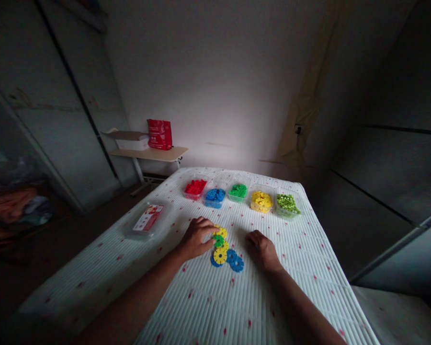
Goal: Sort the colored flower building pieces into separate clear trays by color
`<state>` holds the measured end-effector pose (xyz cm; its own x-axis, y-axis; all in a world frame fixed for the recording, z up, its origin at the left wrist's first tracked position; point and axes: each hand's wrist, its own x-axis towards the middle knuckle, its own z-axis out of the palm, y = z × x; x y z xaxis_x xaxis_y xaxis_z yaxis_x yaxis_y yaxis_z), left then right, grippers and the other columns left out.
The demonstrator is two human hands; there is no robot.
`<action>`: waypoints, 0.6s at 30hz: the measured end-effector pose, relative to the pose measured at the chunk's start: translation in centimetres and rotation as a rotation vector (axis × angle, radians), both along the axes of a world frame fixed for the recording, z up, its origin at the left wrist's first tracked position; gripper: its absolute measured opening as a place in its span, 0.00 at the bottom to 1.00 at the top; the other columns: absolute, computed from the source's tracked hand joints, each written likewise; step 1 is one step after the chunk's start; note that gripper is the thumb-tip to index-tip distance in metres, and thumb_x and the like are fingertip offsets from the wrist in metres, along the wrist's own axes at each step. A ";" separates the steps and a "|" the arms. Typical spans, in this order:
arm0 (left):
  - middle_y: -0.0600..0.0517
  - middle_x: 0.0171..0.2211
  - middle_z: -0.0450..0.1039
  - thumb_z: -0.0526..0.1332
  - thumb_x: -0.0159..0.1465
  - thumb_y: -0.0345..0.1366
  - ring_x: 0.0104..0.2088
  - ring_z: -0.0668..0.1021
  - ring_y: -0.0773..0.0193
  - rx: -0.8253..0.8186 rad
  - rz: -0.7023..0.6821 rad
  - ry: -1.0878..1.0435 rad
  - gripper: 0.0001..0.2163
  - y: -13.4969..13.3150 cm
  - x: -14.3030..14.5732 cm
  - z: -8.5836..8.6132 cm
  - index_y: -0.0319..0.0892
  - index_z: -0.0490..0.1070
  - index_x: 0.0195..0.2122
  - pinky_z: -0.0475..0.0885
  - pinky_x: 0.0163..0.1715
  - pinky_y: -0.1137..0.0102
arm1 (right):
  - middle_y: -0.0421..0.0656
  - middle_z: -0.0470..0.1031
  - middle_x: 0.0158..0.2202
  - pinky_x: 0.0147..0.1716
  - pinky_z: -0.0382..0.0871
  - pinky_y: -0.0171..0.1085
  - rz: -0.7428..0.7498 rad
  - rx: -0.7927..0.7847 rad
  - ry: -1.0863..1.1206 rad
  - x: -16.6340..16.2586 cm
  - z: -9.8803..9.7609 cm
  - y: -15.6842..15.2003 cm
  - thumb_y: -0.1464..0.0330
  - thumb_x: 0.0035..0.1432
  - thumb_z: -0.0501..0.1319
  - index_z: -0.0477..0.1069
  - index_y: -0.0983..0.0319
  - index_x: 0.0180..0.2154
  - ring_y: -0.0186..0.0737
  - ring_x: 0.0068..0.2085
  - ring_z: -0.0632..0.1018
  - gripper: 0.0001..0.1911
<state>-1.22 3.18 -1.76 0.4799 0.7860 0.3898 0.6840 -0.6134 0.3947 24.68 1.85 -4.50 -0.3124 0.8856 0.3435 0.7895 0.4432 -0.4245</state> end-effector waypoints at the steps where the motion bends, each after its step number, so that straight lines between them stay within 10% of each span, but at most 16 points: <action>1: 0.51 0.39 0.72 0.61 0.53 0.35 0.44 0.68 0.59 -0.018 -0.032 0.025 0.15 -0.2 0.2 0.1 0.49 0.74 0.42 0.59 0.46 0.64 | 0.45 0.70 0.31 0.32 0.66 0.34 -0.003 0.007 -0.006 0.0 -0.1 0.0 0.67 0.58 0.48 0.70 0.61 0.31 0.37 0.32 0.73 0.13; 18: 0.53 0.40 0.72 0.64 0.49 0.35 0.44 0.68 0.58 -0.095 -0.053 0.118 0.13 0.1 0.7 -1.1 0.48 0.73 0.38 0.58 0.45 0.65 | 0.43 0.68 0.30 0.31 0.64 0.33 -0.022 0.009 -0.031 -0.1 0.0 -0.1 0.69 0.57 0.48 0.68 0.61 0.30 0.37 0.31 0.72 0.11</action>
<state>-0.54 3.30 -2.91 0.5596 0.7890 0.2536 0.6970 -0.6136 0.3711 24.53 1.76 -4.49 -0.3038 0.8893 0.3418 0.8116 0.4295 -0.3959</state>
